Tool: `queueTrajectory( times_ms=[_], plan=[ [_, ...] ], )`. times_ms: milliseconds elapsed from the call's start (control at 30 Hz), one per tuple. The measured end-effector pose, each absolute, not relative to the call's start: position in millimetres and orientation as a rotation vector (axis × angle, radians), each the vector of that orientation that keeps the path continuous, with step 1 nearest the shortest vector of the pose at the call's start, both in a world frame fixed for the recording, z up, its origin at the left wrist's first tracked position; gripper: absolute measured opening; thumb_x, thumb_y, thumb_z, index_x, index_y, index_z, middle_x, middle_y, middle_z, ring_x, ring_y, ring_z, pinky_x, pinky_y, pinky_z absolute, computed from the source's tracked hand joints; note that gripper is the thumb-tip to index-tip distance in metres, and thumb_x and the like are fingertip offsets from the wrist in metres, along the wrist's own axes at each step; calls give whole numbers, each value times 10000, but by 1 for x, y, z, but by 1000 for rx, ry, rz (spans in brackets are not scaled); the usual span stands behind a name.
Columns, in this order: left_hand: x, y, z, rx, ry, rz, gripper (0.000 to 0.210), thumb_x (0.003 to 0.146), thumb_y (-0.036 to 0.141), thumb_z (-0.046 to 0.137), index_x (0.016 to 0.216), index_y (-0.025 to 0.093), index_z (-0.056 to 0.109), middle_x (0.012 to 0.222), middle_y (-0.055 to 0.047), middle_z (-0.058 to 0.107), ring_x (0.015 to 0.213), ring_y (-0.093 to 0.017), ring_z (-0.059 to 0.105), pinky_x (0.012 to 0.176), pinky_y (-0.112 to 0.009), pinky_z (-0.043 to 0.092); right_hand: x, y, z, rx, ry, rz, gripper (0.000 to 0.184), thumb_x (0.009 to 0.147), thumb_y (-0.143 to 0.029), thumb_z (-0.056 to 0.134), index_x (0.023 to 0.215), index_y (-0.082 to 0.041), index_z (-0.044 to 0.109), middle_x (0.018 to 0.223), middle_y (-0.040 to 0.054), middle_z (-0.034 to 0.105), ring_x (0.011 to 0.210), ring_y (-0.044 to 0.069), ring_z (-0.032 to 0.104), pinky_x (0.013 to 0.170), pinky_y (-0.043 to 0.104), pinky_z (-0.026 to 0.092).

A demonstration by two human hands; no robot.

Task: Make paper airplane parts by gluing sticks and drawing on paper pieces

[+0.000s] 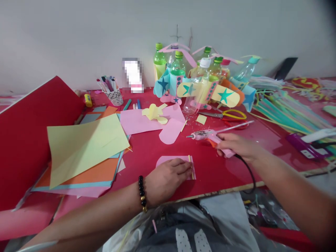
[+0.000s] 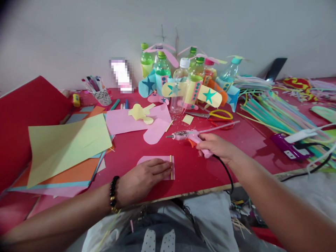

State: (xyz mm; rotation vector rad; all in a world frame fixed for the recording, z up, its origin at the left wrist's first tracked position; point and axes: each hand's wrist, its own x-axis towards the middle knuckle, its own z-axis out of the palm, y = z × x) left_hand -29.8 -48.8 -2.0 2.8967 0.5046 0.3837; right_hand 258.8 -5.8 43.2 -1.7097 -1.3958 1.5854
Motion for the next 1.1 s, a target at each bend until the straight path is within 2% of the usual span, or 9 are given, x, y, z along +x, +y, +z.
queueTrajectory(
  times_ms=[100, 200, 367, 533, 567, 633, 767, 933, 1100],
  plan=[
    [-29, -49, -3, 2897, 513, 397, 327, 1004, 175, 379, 1248, 128, 592, 1363, -96, 573, 1254, -182, 518, 1115, -326, 371, 250, -24, 42, -1515, -1174, 1767, 168, 714, -318, 588, 718, -156, 630, 572, 37, 628, 441, 118, 496, 390, 234, 298],
    [-28, -49, -1, 2897, 514, 368, 326, 995, 171, 401, 1256, 115, 588, 1356, -113, 574, 1252, -195, 518, 1099, -332, 384, 235, -42, 37, -1349, -1116, 1721, 175, 760, -308, 559, 845, -172, 628, 462, -27, 511, 396, 118, 391, 386, 247, 251],
    [-28, -49, 0, 2875, 502, 382, 321, 990, 170, 423, 1258, 107, 589, 1351, -114, 580, 1245, -193, 521, 1106, -345, 378, 221, -64, 33, -1284, -1267, 1458, 243, 857, -347, 584, 1019, -170, 623, 580, -9, 552, 517, 143, 457, 501, 291, 343],
    [-29, -49, 0, 2833, 504, 382, 339, 995, 173, 405, 1291, 123, 563, 1380, -110, 558, 1265, -180, 502, 1127, -340, 354, 237, -101, 34, -1560, -1446, 1127, 183, 879, -389, 602, 950, -233, 667, 734, 27, 615, 647, 175, 552, 550, 290, 430],
    [-29, -49, 1, 2819, 503, 377, 340, 994, 169, 403, 1290, 120, 563, 1379, -114, 557, 1271, -182, 497, 1129, -341, 355, 241, -110, 32, -1589, -1467, 1076, 183, 884, -402, 591, 936, -246, 671, 725, 25, 614, 637, 176, 558, 514, 280, 424],
    [-29, -49, 1, 2793, 517, 373, 333, 992, 166, 405, 1275, 114, 573, 1372, -125, 556, 1273, -189, 493, 1123, -346, 367, 246, -126, 28, -1624, -1530, 1026, 220, 906, -405, 555, 1032, -263, 668, 738, 27, 628, 605, 172, 560, 483, 277, 436],
    [-29, -49, 2, 2768, 525, 370, 328, 1008, 201, 383, 1243, 119, 596, 1338, -128, 568, 1255, -197, 500, 1120, -350, 374, 249, -145, 16, -1630, -1672, 929, 242, 932, -371, 514, 1121, -265, 620, 711, 12, 628, 589, 168, 576, 553, 296, 495],
    [-28, -49, 3, 2777, 513, 399, 323, 1001, 181, 392, 1252, 112, 583, 1307, -126, 587, 1249, -200, 500, 1123, -352, 374, 246, -143, 7, -1642, -1762, 841, 213, 931, -375, 514, 1048, -220, 603, 666, 14, 615, 561, 161, 577, 535, 292, 480],
    [-28, -50, 5, 2798, 513, 376, 334, 1002, 172, 368, 1251, 94, 576, 1322, -143, 574, 1262, -211, 491, 1112, -368, 382, 246, -141, 6, -1732, -1820, 747, 202, 919, -409, 530, 984, -225, 581, 620, 1, 583, 542, 171, 571, 554, 321, 476]
  ],
)
